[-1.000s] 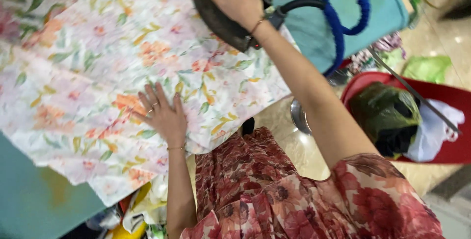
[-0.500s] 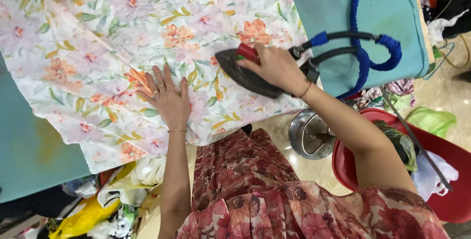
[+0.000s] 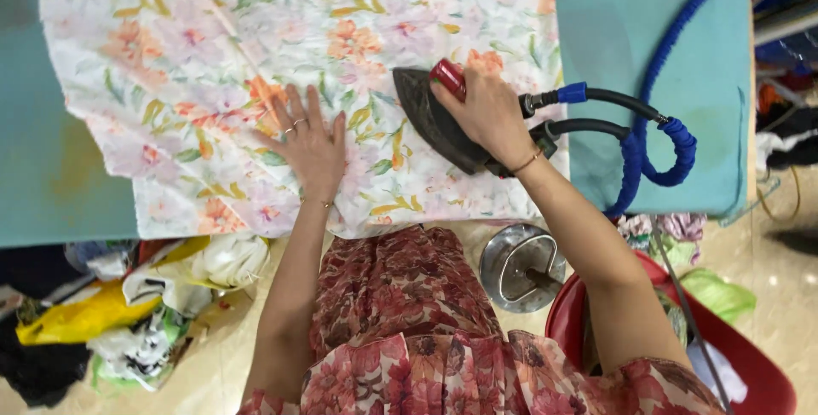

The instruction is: Ironing a piece of floral-patterned fabric on an ironing board.

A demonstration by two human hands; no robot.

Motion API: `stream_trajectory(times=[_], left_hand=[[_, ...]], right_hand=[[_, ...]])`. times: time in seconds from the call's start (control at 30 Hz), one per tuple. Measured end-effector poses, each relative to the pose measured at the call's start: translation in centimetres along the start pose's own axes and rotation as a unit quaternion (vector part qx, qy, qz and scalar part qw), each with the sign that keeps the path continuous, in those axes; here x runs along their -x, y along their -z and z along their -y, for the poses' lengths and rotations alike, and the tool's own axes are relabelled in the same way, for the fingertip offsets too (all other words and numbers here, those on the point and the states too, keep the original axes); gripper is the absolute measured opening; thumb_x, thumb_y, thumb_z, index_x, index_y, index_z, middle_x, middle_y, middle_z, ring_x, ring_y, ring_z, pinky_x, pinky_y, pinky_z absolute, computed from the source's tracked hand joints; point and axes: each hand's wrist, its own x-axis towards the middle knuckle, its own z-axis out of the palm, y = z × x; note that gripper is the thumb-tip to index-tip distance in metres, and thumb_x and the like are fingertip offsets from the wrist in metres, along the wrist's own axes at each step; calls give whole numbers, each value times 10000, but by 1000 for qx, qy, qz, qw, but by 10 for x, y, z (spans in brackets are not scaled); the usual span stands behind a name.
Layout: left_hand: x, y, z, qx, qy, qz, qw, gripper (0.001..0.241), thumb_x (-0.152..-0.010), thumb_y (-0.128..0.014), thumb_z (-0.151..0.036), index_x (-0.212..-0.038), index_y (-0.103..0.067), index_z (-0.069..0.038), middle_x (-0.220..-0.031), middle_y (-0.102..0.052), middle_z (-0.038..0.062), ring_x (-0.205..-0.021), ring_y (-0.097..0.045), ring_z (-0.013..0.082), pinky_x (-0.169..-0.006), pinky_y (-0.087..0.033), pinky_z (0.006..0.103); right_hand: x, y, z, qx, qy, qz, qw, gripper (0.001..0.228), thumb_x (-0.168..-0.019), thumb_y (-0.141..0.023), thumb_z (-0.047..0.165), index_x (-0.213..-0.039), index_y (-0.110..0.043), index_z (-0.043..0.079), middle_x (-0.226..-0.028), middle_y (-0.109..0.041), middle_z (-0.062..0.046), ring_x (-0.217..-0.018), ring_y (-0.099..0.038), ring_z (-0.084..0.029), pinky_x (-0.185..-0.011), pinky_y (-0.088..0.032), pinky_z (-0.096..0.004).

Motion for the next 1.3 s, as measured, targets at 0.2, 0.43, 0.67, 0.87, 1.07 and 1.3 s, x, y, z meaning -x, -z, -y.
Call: stream_trajectory(times=[0.2, 0.43, 0.67, 0.87, 1.07, 1.3], left_hand=[[-24, -2, 8, -43, -78, -8, 996, 675, -1089, -584, -522, -1595, -474, -89, -1713, -312, 134, -1607, -162, 330, -1195, 5, 766], [-67, -23, 17, -3, -84, -8, 996, 687, -1061, -599, -500, -1561, -491, -42, -1689, -337, 156, -1586, -197, 323, -1204, -38, 749], [-124, -48, 46, 19, -70, -13, 997, 654, -1087, -572, -513, -1580, -467, -96, -1684, -319, 125, -1573, -157, 399, -1224, -39, 724], [-135, -37, 57, 38, -39, 22, 998, 632, -1077, -531, -521, -1600, -440, -178, -1695, -304, 72, -1567, -135, 364, -1199, -5, 726], [-134, -29, 55, 65, -31, 30, 997, 612, -1079, -546, -501, -1587, -462, -172, -1692, -316, 70, -1576, -155, 370, -1221, -2, 709], [-136, -22, 52, 78, -27, 30, 996, 599, -1078, -562, -489, -1569, -495, -152, -1688, -336, 76, -1575, -176, 360, -1224, -11, 702]], right_hand=[[-75, -39, -4, 19, -51, 27, 998, 626, -990, -643, 565, -855, -693, -44, -778, -687, -302, -759, -687, -479, -680, -544, -545], [-135, -71, 8, 22, -62, -9, 998, 650, -989, -628, 579, -847, -688, -53, -776, -694, -287, -773, -691, -478, -712, -543, -553], [-181, -90, 9, 21, -57, -40, 997, 671, -993, -631, 593, -851, -698, -59, -832, -696, -305, -817, -692, -486, -743, -547, -549], [-222, -95, -5, 25, -80, -60, 995, 679, -977, -647, 603, -840, -699, -61, -825, -691, -314, -821, -685, -501, -741, -537, -561], [-256, -87, -34, 30, -122, -64, 990, 639, -976, -665, 571, -834, -713, -50, -813, -686, -315, -825, -687, -488, -744, -543, -554], [-273, -72, -82, 0, -80, -129, 988, 467, -1015, -675, 466, -888, -724, 20, -838, -735, -217, -808, -701, -447, -703, -550, -516]])
